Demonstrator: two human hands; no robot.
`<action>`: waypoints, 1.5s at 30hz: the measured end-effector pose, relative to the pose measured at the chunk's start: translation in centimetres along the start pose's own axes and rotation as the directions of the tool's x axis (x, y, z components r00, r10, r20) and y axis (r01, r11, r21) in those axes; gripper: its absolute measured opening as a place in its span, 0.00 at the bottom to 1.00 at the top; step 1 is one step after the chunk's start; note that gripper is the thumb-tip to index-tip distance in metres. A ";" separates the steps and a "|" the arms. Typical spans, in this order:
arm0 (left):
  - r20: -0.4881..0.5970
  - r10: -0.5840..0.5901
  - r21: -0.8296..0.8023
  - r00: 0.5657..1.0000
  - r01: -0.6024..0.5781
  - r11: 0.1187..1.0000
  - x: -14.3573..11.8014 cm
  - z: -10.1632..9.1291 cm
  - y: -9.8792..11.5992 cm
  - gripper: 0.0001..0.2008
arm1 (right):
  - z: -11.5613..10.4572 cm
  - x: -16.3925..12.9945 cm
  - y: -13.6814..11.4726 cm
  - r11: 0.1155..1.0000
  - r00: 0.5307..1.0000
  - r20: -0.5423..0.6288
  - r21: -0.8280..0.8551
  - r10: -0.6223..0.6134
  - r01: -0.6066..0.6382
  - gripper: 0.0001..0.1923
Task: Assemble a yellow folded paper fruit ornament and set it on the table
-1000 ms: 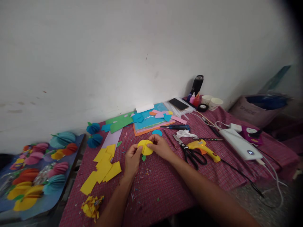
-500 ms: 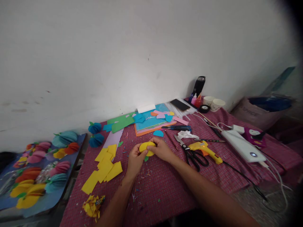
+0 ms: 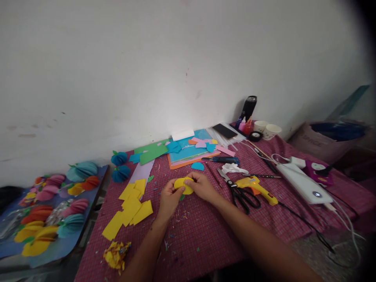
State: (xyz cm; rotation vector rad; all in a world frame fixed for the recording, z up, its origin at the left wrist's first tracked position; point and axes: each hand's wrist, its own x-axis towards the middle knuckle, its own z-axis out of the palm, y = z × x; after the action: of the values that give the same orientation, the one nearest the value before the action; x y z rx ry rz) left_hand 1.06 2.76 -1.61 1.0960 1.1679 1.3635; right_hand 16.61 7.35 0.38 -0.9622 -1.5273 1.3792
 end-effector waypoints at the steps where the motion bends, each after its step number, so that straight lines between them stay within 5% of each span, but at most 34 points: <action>1: -0.002 0.004 -0.001 1.000 -0.004 1.000 0.0 0.0 0.0 0.17 | 0.0 0.0 0.0 1.000 1.000 0.000 0.000 0.004 -0.004 0.10; 16: -0.008 -0.007 0.059 1.000 0.007 0.998 0.0 0.0 0.2 0.17 | -0.2 0.1 -0.1 0.999 0.999 0.012 -0.004 -0.039 0.039 0.12; 23: 0.028 0.096 0.207 0.995 -0.100 0.973 -0.4 0.0 0.7 0.14 | -0.3 0.4 -0.1 0.998 0.998 -0.036 -0.016 -0.057 0.057 0.15; 31: -0.026 0.089 0.165 0.996 -0.083 0.983 -0.3 -0.1 0.5 0.15 | -0.2 0.3 0.0 0.997 0.997 -0.018 0.012 -0.072 0.072 0.16; 37: -0.097 -0.012 -0.102 0.995 0.002 0.995 -0.1 -0.1 0.4 0.16 | -0.5 -0.4 -1.1 0.982 0.985 0.042 0.089 -0.169 0.165 0.18; 45: -0.056 -0.181 -0.478 0.982 0.133 0.868 -0.1 0.4 1.8 0.14 | -1.1 -0.7 -1.7 0.971 0.975 0.135 0.186 -0.179 0.152 0.17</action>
State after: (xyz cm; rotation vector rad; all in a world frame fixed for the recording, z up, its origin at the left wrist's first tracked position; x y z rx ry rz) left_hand 1.25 2.59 0.24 0.5742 0.9003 1.4832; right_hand 17.81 6.94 2.03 -0.6198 -1.5303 1.4637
